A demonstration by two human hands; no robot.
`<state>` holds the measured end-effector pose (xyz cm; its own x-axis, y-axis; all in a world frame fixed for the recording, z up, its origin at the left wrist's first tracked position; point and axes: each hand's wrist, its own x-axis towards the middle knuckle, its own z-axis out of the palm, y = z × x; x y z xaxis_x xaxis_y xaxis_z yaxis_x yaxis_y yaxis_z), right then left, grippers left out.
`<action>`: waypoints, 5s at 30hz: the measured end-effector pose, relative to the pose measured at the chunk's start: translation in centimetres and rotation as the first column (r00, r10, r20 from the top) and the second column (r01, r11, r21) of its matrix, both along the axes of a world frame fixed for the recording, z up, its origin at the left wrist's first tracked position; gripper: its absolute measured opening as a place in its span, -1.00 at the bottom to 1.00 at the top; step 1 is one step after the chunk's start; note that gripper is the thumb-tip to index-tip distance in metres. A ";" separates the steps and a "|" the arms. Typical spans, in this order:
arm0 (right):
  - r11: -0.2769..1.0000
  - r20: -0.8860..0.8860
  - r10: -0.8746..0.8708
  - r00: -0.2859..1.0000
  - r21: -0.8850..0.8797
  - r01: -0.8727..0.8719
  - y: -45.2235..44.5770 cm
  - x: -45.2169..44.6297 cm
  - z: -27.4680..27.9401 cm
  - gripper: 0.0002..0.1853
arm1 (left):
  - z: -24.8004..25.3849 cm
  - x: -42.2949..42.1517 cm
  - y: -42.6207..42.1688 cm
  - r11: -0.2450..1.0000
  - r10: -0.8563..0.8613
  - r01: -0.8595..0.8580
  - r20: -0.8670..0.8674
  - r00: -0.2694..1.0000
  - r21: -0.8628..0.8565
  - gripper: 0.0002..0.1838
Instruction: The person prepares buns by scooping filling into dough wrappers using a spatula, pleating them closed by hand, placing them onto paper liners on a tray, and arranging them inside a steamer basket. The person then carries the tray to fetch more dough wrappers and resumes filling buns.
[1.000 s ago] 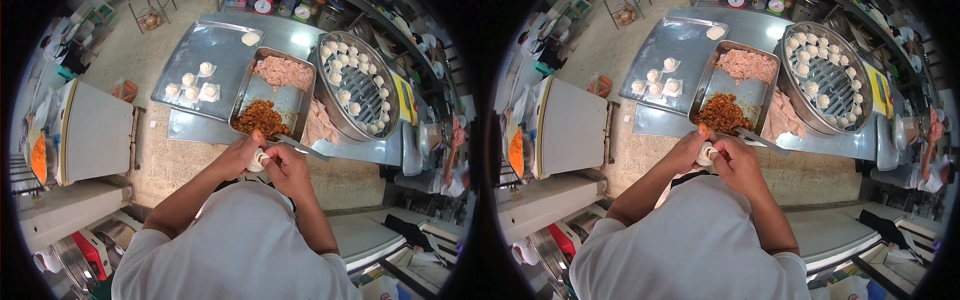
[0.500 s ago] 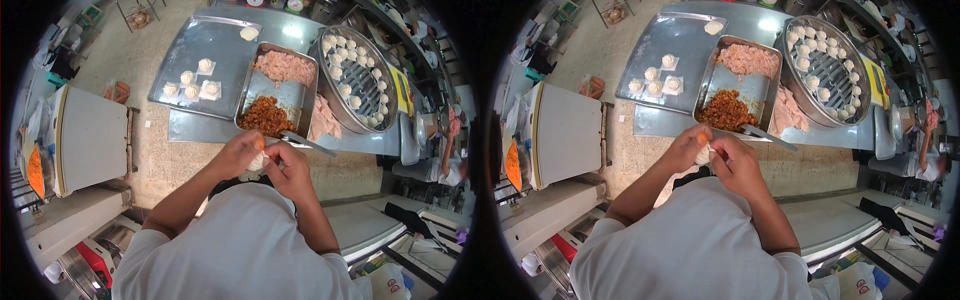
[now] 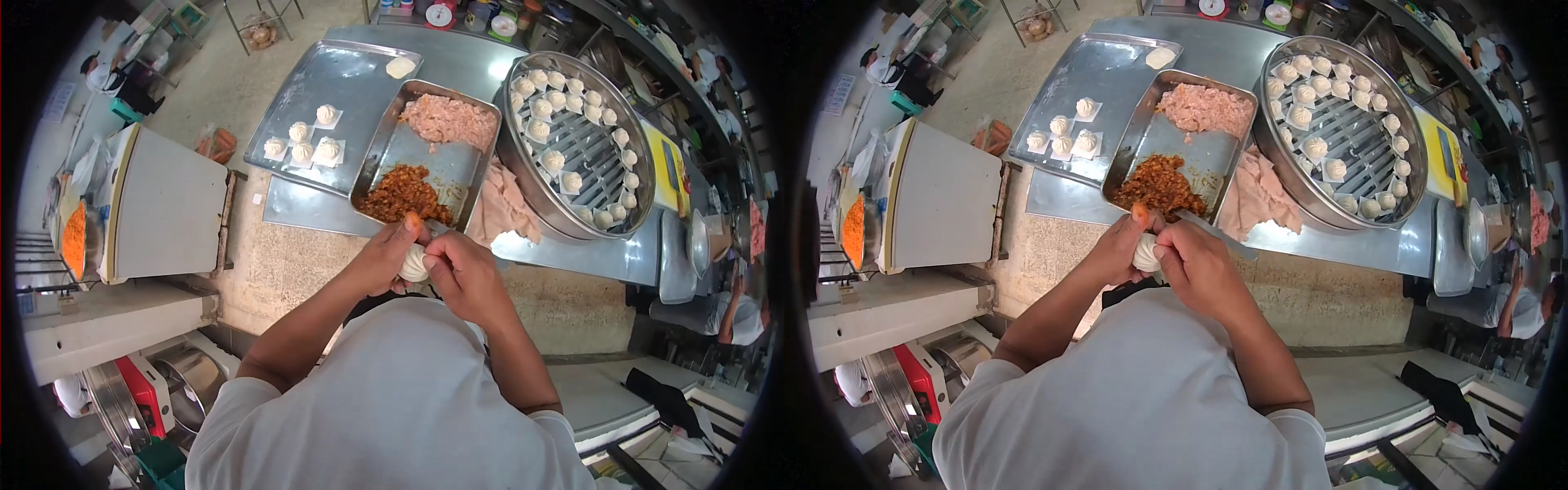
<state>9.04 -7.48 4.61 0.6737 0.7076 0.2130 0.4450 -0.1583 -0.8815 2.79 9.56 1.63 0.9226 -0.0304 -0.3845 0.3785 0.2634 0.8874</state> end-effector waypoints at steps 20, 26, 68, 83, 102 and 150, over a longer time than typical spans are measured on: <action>0.993 0.295 -0.040 0.955 0.121 0.005 1.8 0.5 -0.2 -0.82 | -1.2 0.6 0.0 0.933 0.095 -0.124 -0.103 0.990 -0.336 -0.27; 0.998 0.361 0.058 0.931 -0.048 -0.043 8.6 0.1 -0.5 -0.85 | -1.8 0.1 6.9 0.916 0.048 -0.101 -0.143 0.989 -0.389 -0.32; 0.986 0.314 -0.006 0.949 -0.157 0.058 3.6 1.3 -1.4 -0.38 | -2.8 3.4 1.3 0.871 0.170 -0.148 0.005 0.985 -0.468 -0.10; 0.895 -0.801 -0.055 0.596 0.226 0.385 13.8 2.4 -3.2 -0.50 | -3.8 5.0 19.9 0.910 -0.192 0.046 0.321 0.927 0.411 -0.48; 0.859 -0.789 -0.384 0.479 -0.115 0.499 26.7 0.9 -10.6 -0.59 | -11.9 18.2 32.3 0.683 -0.595 0.589 -0.139 0.792 0.432 -0.12; 0.690 0.186 -0.274 0.944 -0.645 0.328 33.8 5.6 -13.1 -0.46 | -11.0 22.2 38.3 0.858 -0.160 -0.079 0.410 0.898 0.508 -0.54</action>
